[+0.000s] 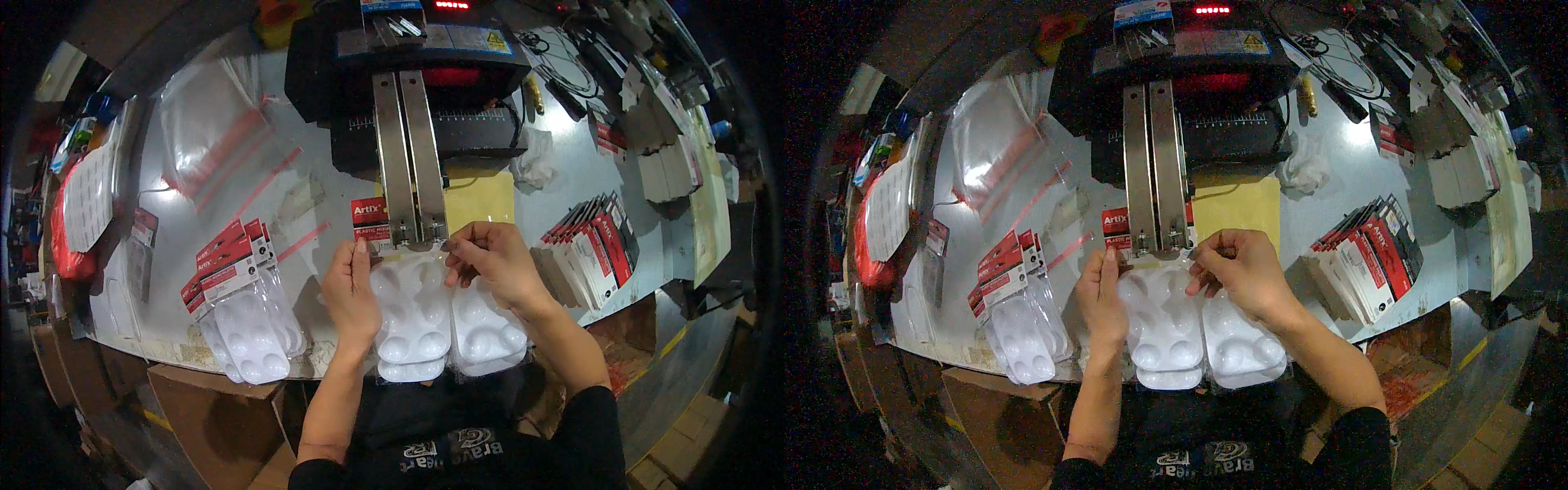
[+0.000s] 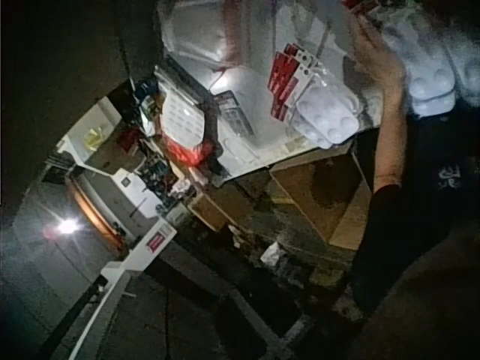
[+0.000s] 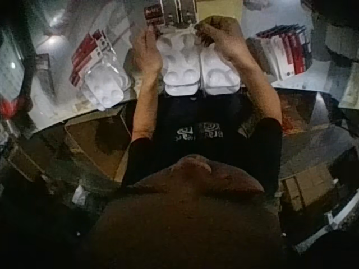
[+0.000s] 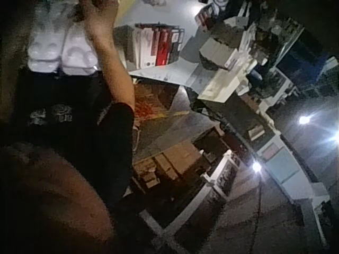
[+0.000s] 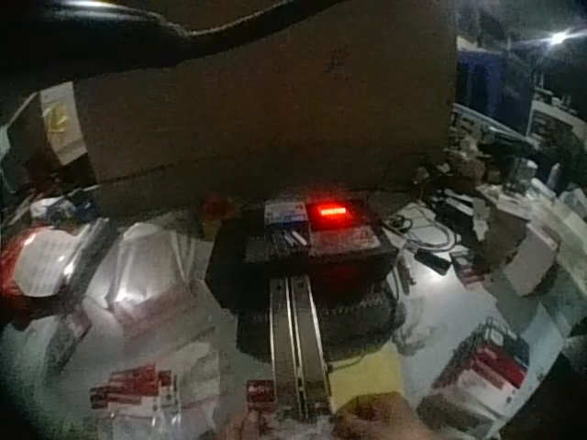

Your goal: The person repeatedly picks plastic mixing palettes and their red-and-white labels, inserts the palettes into clear plastic bags, and affixes the labels to the sealed bags. The labeled packages are stacked on the table and later placed into a cardboard box.

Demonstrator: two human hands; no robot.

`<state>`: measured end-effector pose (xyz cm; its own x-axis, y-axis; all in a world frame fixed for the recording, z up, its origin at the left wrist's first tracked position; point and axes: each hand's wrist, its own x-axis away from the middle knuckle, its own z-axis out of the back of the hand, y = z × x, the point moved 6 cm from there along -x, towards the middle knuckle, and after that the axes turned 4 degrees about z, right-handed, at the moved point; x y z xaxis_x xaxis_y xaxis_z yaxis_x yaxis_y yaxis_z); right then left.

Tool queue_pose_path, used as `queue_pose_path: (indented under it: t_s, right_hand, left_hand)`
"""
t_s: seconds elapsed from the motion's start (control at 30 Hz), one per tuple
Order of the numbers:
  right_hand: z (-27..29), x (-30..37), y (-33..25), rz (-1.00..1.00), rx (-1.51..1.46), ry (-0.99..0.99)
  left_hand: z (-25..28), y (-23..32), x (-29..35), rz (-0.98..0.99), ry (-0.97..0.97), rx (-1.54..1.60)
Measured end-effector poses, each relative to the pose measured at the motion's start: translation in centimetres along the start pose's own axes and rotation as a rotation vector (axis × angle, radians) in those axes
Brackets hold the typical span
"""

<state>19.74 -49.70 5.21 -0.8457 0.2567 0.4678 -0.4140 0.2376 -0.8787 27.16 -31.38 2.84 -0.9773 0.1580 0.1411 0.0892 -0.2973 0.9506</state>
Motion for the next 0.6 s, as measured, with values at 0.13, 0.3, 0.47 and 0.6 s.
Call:
queue_pose_path:
  t_s: [0.13, 0.3, 0.47, 0.6]
  right_hand:
    - [-0.4, 1.3, -1.8, 0.085, 0.12, 0.009]
    - [9.4, 9.4, -7.7, 0.463, 0.711, 0.655]
    - [17.5, 9.8, -4.7, 0.507, 1.091, 0.616]
    - [19.6, 9.5, -2.7, 0.416, 0.878, 0.618]
  left_hand:
    - [0.7, 0.0, 0.9, 0.017, -0.071, -0.118]
    - [11.9, 4.7, 1.0, 0.127, 0.246, -0.401]
    - [11.7, 8.0, 2.6, -0.193, 0.522, -0.621]
    - [-3.2, 5.0, 5.2, -0.383, -0.061, -0.6]
